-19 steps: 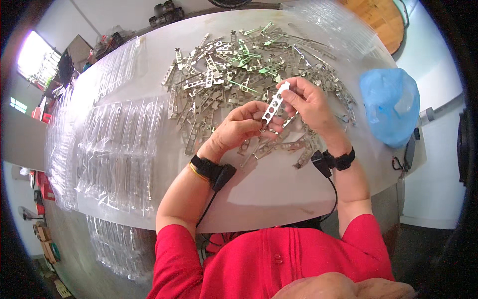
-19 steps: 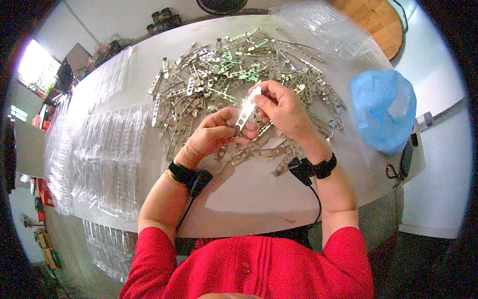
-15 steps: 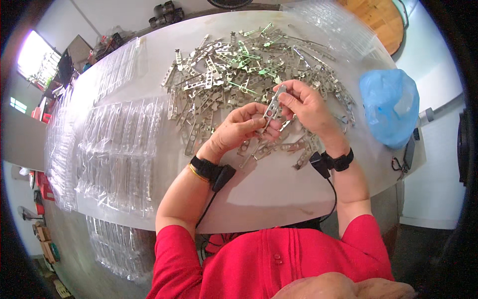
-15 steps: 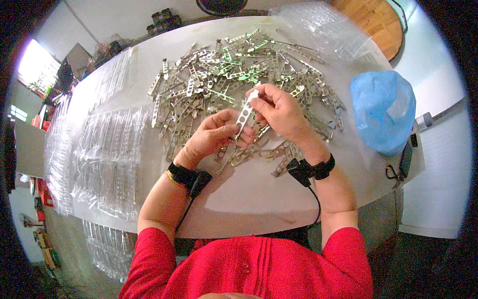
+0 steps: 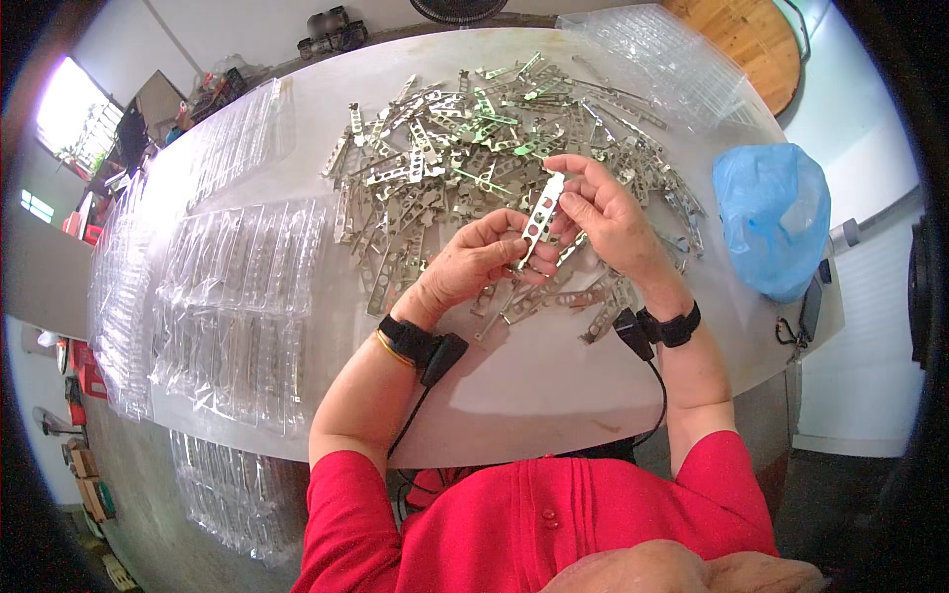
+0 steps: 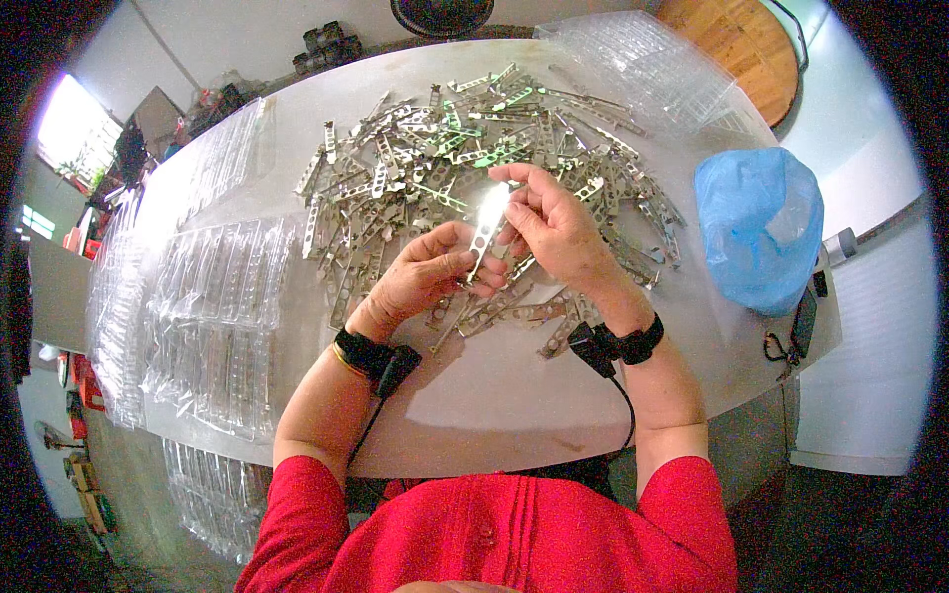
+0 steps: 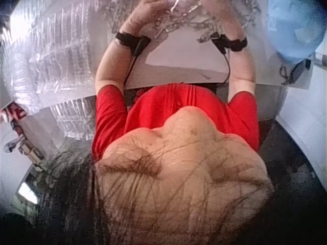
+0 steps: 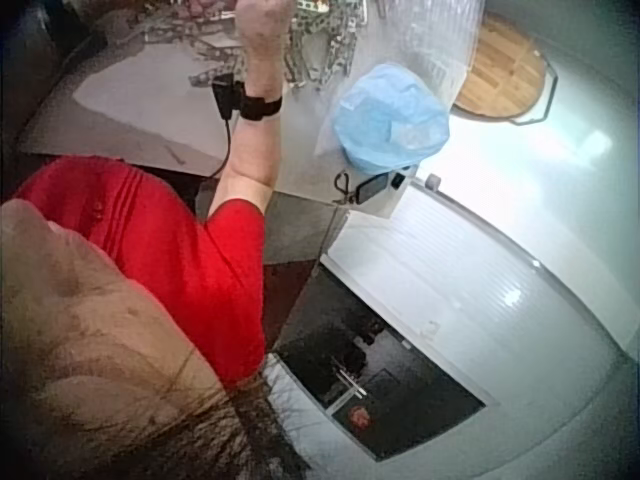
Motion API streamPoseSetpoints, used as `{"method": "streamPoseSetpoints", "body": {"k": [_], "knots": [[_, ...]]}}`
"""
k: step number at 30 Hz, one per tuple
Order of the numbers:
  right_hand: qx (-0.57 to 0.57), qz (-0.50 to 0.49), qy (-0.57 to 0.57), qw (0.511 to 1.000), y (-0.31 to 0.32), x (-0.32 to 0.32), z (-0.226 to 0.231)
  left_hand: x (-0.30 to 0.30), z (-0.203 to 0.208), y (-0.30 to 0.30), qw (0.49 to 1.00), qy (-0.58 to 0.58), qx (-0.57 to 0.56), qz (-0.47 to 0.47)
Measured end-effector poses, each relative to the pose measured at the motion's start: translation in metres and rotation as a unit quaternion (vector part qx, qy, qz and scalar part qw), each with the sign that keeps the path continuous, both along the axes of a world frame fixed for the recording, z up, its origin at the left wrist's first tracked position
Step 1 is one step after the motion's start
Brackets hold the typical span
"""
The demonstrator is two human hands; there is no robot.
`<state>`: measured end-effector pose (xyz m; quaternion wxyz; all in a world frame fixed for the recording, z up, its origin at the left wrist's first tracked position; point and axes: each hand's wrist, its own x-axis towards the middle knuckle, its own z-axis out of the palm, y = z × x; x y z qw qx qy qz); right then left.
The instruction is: Sort metal computer brackets and place them into plastic packaging bags.
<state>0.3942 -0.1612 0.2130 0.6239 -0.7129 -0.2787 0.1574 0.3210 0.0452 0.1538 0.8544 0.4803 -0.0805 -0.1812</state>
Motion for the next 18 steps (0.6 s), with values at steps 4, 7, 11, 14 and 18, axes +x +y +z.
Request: {"method": "streamPoseSetpoints", "body": {"k": [4,7,11,14,18], "knots": [[0.000,0.002,-0.004,1.000,0.0005,0.0000,-0.0001,0.0005,0.0006,0.0008,1.000,-0.006,0.003,-0.004],[-0.001,0.001,-0.008,1.000,0.0005,0.0010,-0.0026,0.0008,0.0015,0.0004,1.000,-0.006,0.018,-0.003],[-0.001,0.003,-0.016,1.000,0.0007,0.0022,-0.0049,0.0012,0.0001,0.0007,1.000,-0.007,0.024,-0.007],[-0.009,0.001,-0.015,1.000,0.0011,0.0012,-0.0037,0.0015,-0.0032,0.0007,1.000,-0.009,0.016,-0.010],[-0.003,0.009,0.014,1.000,0.0023,-0.0003,-0.0026,0.0051,-0.0073,0.0028,0.999,-0.014,-0.026,-0.043]]}}
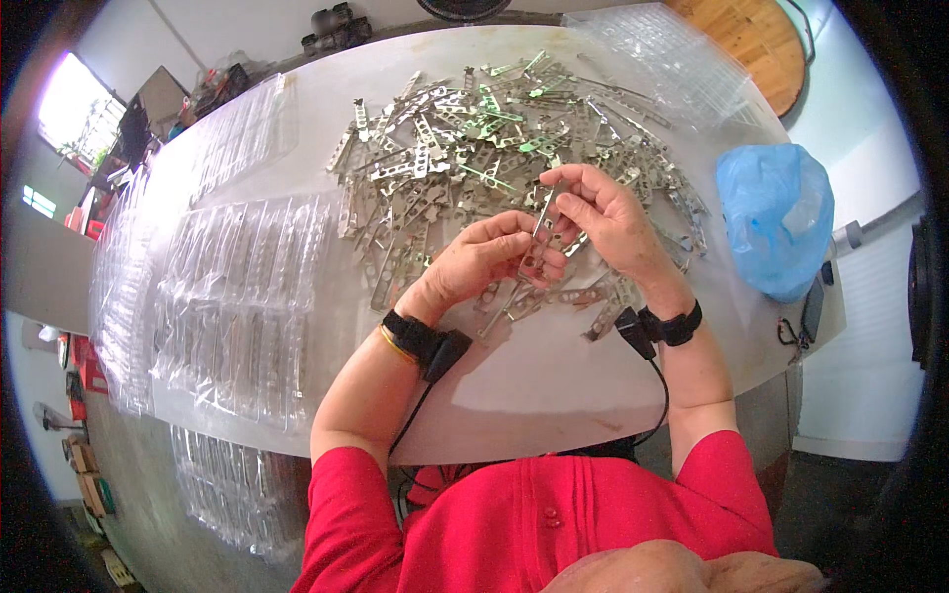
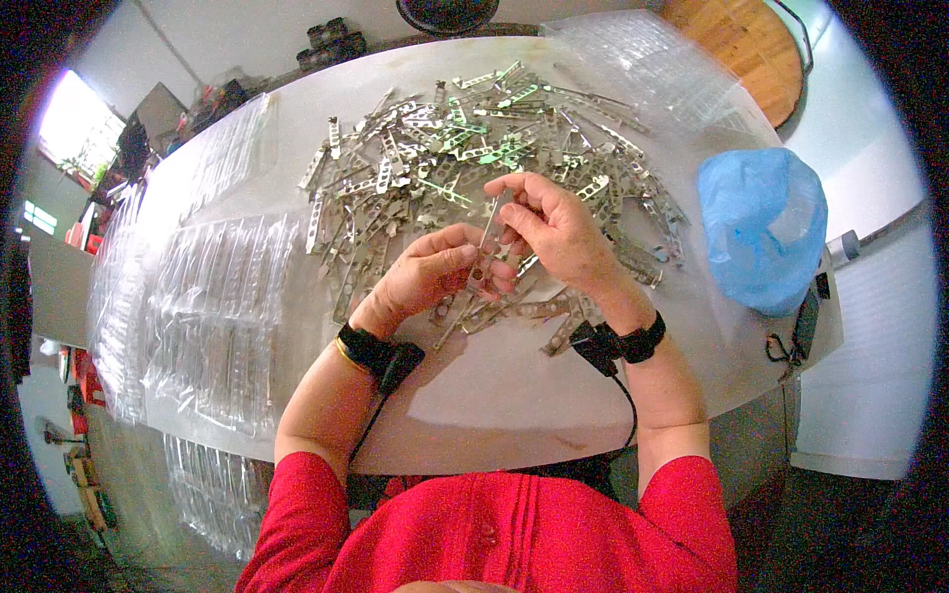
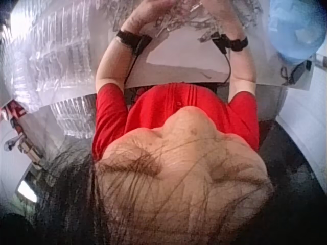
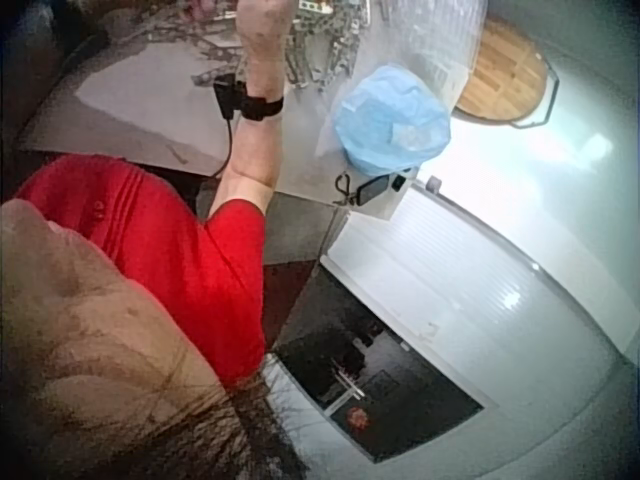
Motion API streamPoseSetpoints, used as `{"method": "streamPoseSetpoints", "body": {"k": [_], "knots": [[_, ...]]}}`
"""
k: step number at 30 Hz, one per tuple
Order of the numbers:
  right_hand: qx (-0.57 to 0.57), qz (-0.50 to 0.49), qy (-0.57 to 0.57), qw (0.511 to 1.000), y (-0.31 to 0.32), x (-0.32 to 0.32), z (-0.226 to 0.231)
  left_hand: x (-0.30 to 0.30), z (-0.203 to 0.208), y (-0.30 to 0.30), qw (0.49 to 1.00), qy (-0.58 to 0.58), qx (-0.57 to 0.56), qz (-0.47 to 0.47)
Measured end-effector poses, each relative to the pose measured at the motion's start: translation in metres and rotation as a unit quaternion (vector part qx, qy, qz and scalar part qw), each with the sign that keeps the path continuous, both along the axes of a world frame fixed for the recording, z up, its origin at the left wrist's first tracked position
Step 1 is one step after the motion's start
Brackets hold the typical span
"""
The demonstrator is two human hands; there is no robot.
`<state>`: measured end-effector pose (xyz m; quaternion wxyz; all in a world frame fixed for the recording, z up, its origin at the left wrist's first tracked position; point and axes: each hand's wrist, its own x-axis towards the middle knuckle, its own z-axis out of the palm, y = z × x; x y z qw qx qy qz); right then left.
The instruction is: Sort metal computer brackets and place them into plastic packaging bags.
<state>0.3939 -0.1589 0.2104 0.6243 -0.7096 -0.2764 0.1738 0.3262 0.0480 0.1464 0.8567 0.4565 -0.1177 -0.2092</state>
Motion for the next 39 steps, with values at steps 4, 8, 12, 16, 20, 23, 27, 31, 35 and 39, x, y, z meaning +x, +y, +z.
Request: {"method": "streamPoseSetpoints", "body": {"k": [4,8,12,16,20,23,27,31,35,39], "knots": [[0.010,0.026,-0.033,0.999,-0.003,0.003,-0.003,0.001,-0.006,0.001,0.999,0.000,-0.042,-0.014],[0.052,0.063,-0.012,0.997,-0.003,0.002,0.001,0.000,-0.008,0.005,1.000,-0.013,-0.012,0.012],[0.071,0.070,0.034,0.994,-0.001,0.002,0.003,0.000,-0.005,0.000,0.998,-0.044,-0.020,0.050],[0.065,0.081,0.061,0.993,-0.003,0.006,0.001,-0.003,0.001,-0.005,0.995,-0.041,-0.013,0.093],[0.065,0.109,0.077,0.989,0.001,0.003,0.008,-0.004,0.004,-0.002,0.991,-0.053,0.024,0.119],[0.044,0.108,0.052,0.992,0.003,0.006,0.009,-0.004,0.004,-0.002,0.987,-0.088,0.027,0.133],[0.001,0.063,0.048,0.997,0.015,0.004,0.011,-0.004,0.005,-0.006,0.985,-0.071,0.071,0.139],[-0.014,0.065,0.006,0.998,0.027,0.011,0.005,-0.005,0.009,-0.006,0.977,-0.087,0.107,0.162],[-0.123,-0.040,-0.075,0.989,0.040,0.023,-0.001,-0.001,0.008,0.003,0.967,-0.071,0.070,0.233],[-0.281,-0.076,-0.317,0.903,0.055,0.031,-0.017,0.004,0.004,0.014,0.950,-0.022,0.034,0.310]]}}
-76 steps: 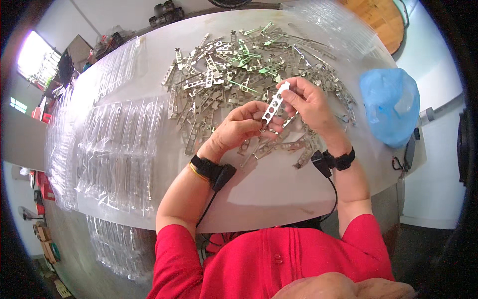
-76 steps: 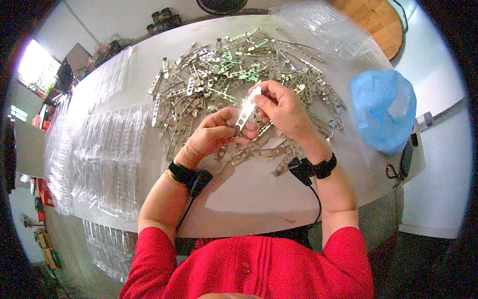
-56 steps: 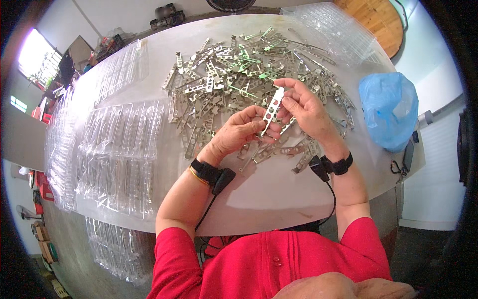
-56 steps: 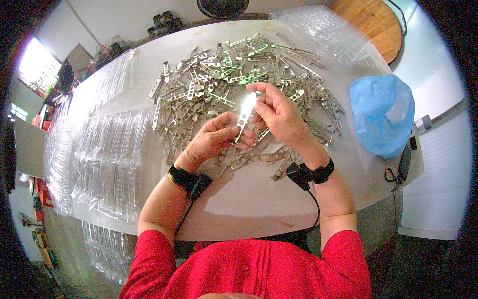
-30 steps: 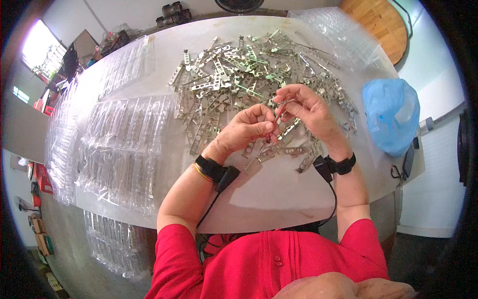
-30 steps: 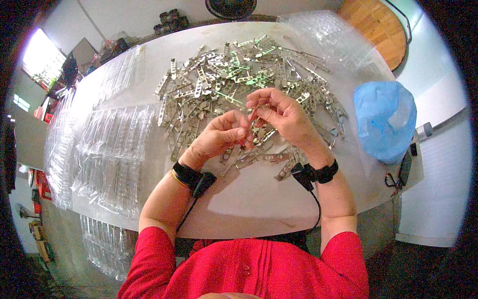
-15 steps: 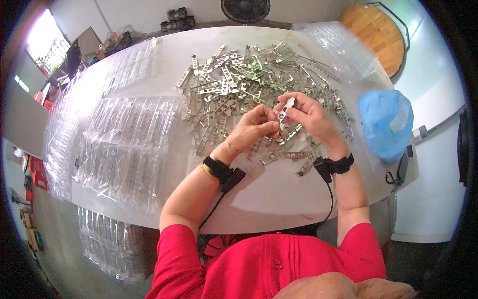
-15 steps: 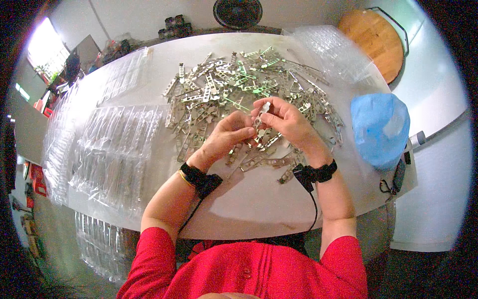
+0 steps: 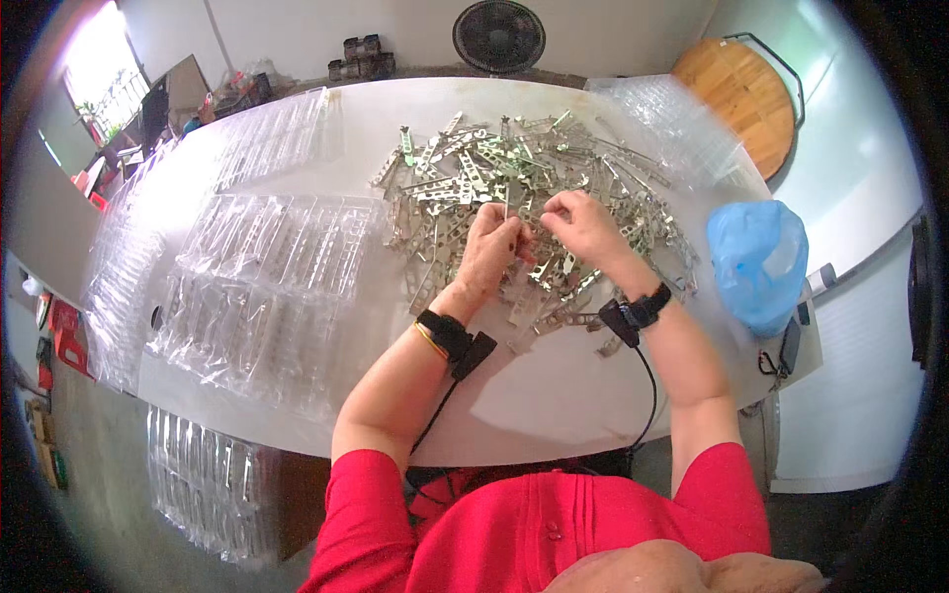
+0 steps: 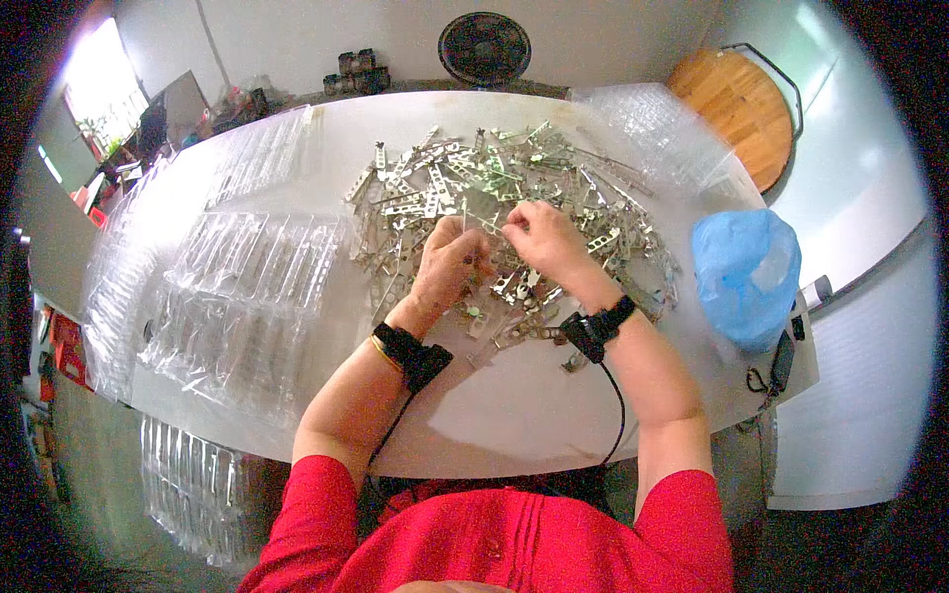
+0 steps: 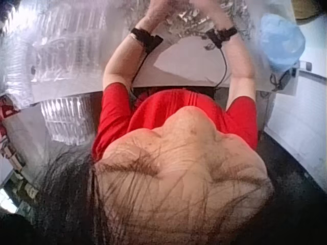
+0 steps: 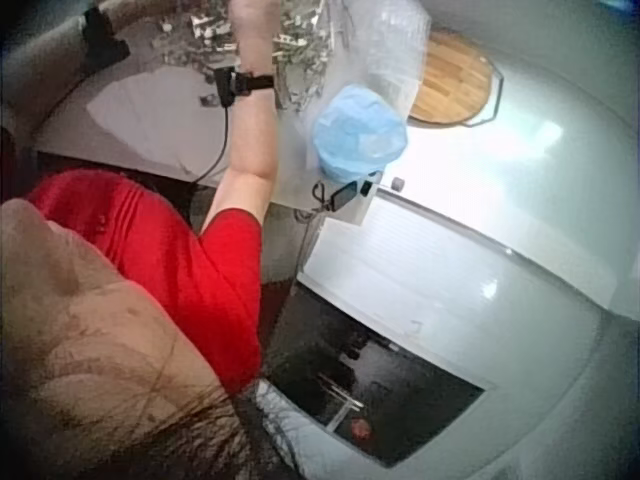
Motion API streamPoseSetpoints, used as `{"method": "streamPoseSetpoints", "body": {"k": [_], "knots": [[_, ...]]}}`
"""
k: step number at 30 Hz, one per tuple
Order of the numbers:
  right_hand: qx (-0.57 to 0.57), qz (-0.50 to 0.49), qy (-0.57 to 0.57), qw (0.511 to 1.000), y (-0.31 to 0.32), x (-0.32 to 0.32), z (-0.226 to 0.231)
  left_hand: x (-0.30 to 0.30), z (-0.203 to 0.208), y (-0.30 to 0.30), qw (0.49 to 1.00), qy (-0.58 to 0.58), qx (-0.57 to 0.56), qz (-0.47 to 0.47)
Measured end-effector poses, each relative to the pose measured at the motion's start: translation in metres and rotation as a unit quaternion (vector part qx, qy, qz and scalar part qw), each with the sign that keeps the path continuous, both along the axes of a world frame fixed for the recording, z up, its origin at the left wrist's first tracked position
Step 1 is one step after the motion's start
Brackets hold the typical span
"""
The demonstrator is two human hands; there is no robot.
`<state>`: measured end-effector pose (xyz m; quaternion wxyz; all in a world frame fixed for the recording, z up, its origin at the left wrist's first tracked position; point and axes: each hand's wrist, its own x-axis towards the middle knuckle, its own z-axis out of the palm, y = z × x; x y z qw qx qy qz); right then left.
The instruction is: Sort metal computer brackets and place them into plastic packaging bags.
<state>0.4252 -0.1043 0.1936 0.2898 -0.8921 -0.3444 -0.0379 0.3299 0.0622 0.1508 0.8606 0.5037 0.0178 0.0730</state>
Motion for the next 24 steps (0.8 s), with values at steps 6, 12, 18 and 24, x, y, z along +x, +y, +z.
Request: {"method": "streamPoseSetpoints", "body": {"k": [6,12,18,24], "knots": [[-0.085,0.005,-0.102,0.991,0.017,-0.003,-0.016,0.007,-0.013,0.013,0.995,-0.060,0.017,0.081],[-0.012,-0.044,-0.183,0.982,0.016,-0.018,0.006,0.005,-0.006,0.018,0.989,0.022,-0.117,0.091],[-0.032,0.043,-0.363,0.930,0.011,-0.053,0.027,0.007,-0.004,0.013,0.992,0.022,-0.122,-0.001],[-0.063,0.083,-0.379,0.919,0.009,-0.071,0.021,-0.001,-0.004,0.012,0.997,0.008,-0.077,-0.015]]}}
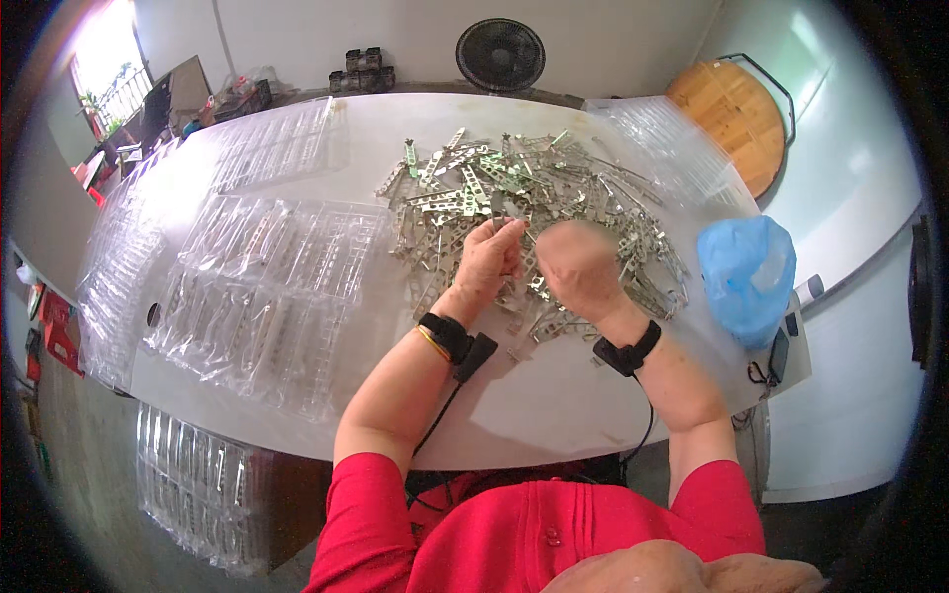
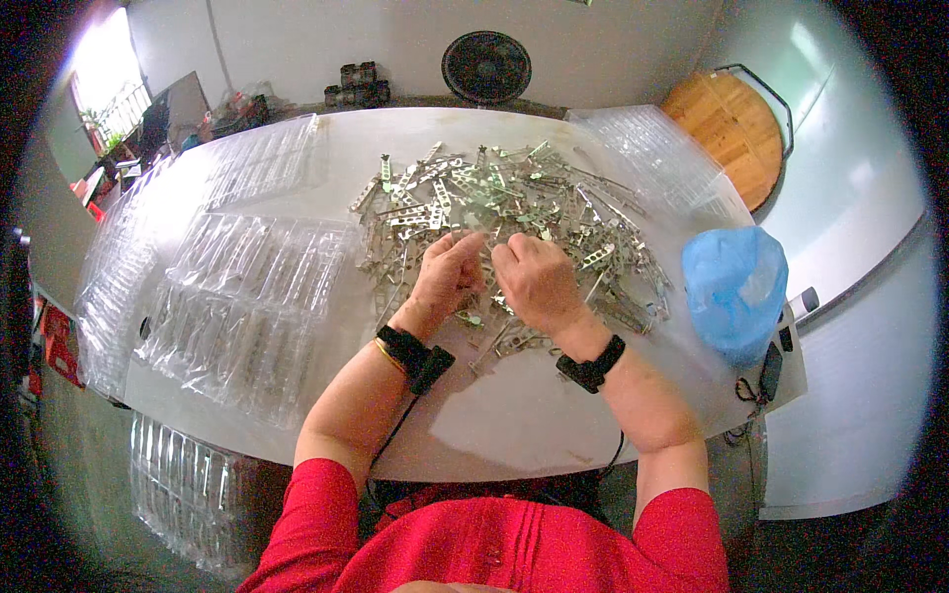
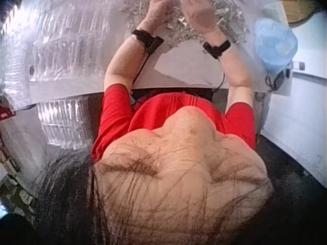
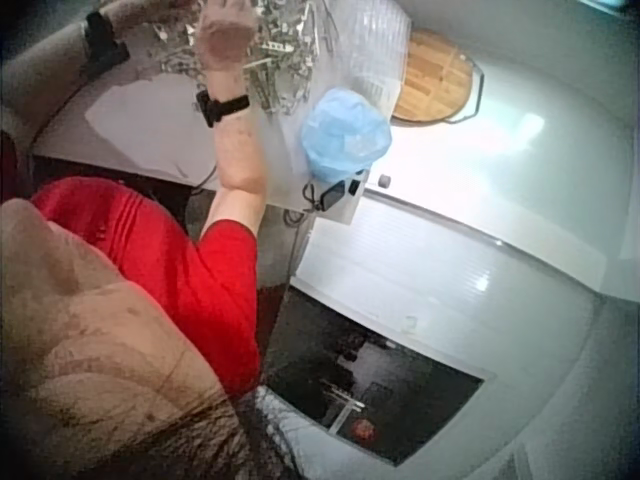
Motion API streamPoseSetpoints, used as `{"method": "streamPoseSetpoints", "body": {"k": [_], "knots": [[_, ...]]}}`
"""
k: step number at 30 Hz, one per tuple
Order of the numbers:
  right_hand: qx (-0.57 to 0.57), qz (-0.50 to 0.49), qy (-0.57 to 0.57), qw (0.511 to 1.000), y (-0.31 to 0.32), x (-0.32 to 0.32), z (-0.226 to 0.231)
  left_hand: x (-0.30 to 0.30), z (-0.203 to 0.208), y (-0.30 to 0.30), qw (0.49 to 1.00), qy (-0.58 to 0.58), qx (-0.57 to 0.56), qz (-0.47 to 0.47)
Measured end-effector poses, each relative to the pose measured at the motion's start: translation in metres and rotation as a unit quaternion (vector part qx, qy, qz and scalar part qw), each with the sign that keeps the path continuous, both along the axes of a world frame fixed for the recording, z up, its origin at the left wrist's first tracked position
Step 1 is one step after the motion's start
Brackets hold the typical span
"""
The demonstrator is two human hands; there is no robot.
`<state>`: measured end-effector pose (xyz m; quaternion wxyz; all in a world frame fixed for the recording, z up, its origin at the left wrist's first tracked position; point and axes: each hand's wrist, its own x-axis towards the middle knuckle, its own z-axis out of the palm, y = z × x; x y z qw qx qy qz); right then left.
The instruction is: Sort metal computer brackets and place them into plastic packaging bags.
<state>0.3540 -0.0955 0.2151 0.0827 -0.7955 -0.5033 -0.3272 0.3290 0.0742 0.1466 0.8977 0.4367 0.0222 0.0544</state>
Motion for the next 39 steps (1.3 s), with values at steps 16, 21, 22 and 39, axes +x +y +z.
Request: {"method": "streamPoseSetpoints", "body": {"k": [16,21,22,39], "knots": [[0.220,-0.013,0.628,0.747,-0.023,0.012,-0.024,0.000,0.007,-0.007,0.991,0.009,-0.057,-0.123],[0.291,0.026,0.660,0.692,-0.016,0.004,-0.022,0.001,-0.004,-0.004,0.992,0.002,-0.064,-0.105],[0.285,0.013,0.654,0.701,-0.017,0.003,-0.020,0.001,-0.005,-0.005,0.992,0.003,-0.064,-0.107],[0.256,0.021,0.627,0.735,-0.022,0.007,-0.035,-0.002,-0.001,-0.011,0.989,0.026,-0.020,-0.143]]}}
